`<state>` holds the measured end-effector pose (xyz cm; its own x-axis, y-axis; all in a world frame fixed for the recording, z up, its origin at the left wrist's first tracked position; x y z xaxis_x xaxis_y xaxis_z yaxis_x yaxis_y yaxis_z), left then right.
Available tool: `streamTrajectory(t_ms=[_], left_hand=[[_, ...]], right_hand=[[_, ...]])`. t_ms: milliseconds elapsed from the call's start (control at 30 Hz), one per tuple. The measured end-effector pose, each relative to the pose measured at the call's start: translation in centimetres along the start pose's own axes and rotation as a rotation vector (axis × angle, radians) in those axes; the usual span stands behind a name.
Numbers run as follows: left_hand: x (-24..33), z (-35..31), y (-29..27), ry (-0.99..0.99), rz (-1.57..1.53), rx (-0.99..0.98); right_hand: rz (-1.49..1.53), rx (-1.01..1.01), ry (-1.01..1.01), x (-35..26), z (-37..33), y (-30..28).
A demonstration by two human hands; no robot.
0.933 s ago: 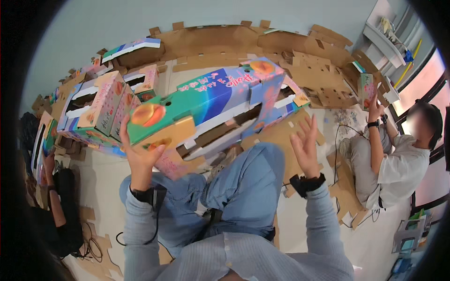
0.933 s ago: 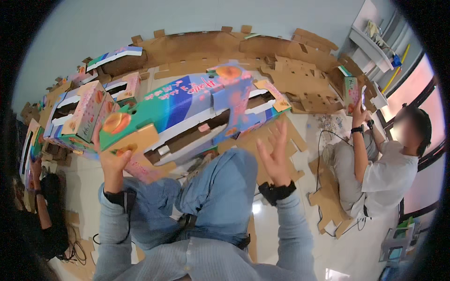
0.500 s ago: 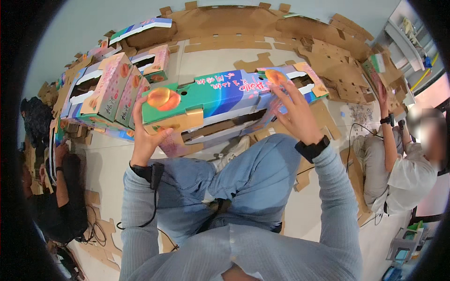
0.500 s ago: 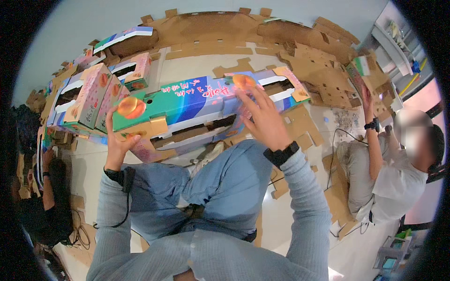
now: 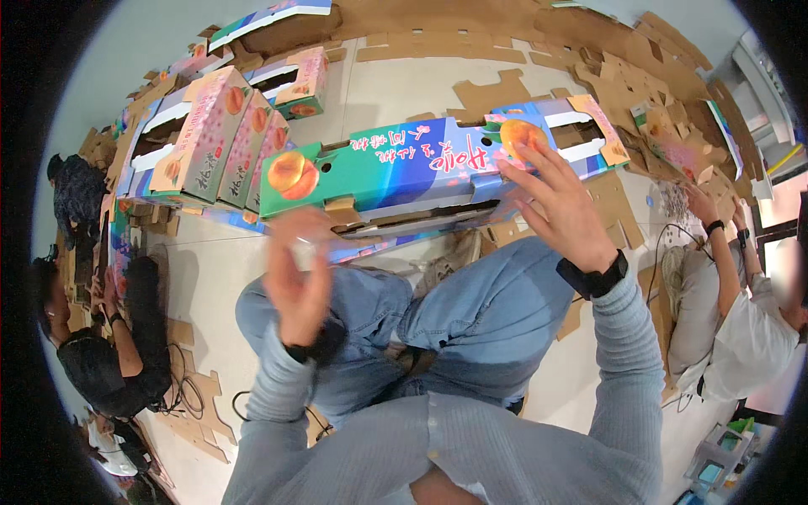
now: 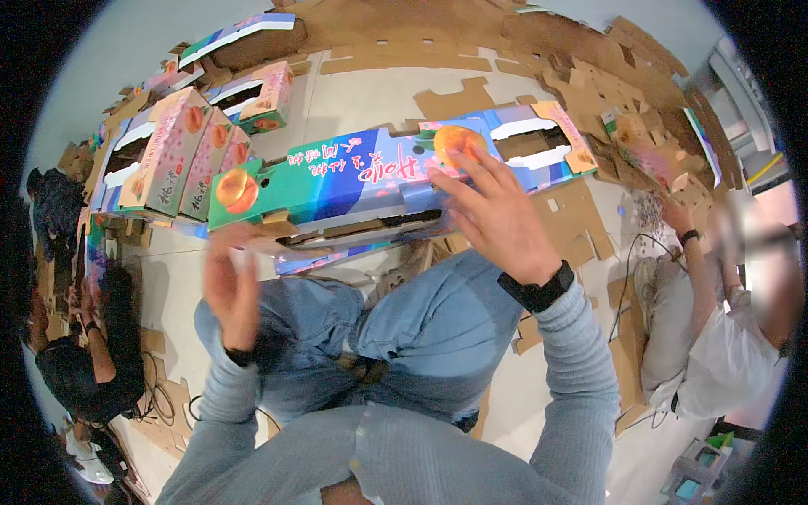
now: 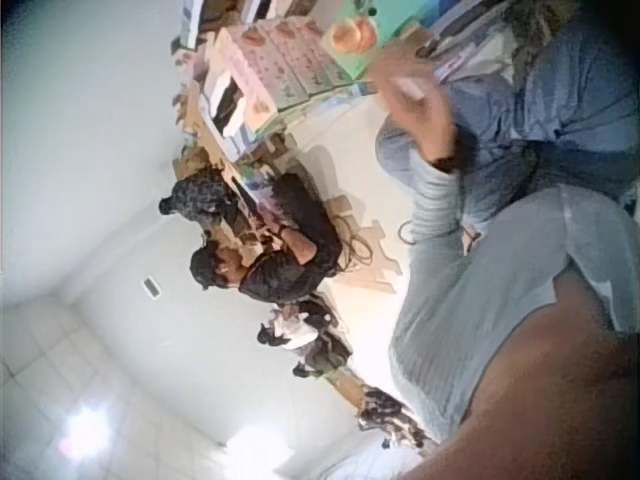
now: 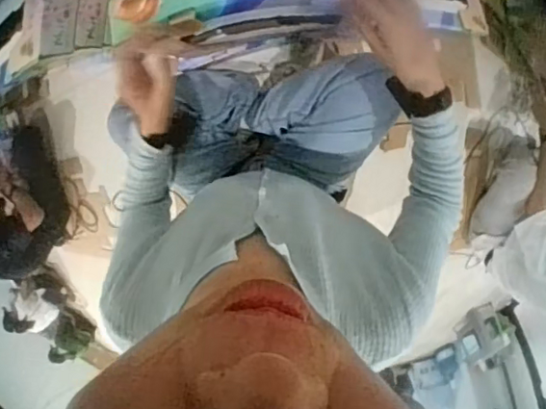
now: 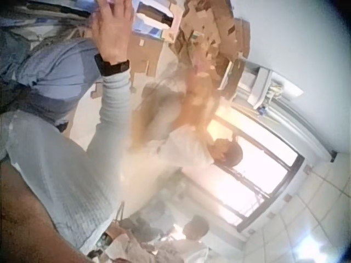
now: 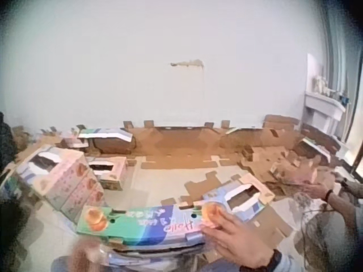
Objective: Assembling and stacking cardboard fruit boxes while sitting on the floor.
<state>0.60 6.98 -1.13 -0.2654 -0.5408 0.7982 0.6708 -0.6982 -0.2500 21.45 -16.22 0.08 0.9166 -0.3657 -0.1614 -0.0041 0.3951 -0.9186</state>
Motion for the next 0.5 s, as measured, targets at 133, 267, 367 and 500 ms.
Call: streamTrajectory(t_ms=[133, 267, 367, 500], left_hand=[[-2.5, -4.8, 11.8, -0.594, -0.618, -0.333], [-6.8, -5.5, 16.9, -1.002, -1.071, -0.044], [-8.4, -4.5, 19.1, -0.956, -1.314, -0.021], [-10.3, -3.6, 21.2, -0.911, -1.656, -0.063]], right_hand=[[0.0, 0.005, -0.002, -0.1, -0.2, 0.0], [0.02, 0.01, 0.005, 0.0, -0.2, 0.0], [0.021, 0.017, 0.02, 0.1, 0.0, 0.0], [0.06, 0.044, 0.018, 0.4, 0.5, -0.2]])
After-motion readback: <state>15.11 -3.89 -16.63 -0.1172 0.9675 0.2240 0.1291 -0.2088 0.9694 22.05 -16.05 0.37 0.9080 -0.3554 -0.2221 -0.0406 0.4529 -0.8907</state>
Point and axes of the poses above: each hand's wrist, its own z-axis towards the middle knuckle, its own y-axis out of the palm, x = y × z, the point moved 8 cm from there along z, towards the middle knuckle, and after that the axes turned 3 degrees about -z, right-handed, at the moved point
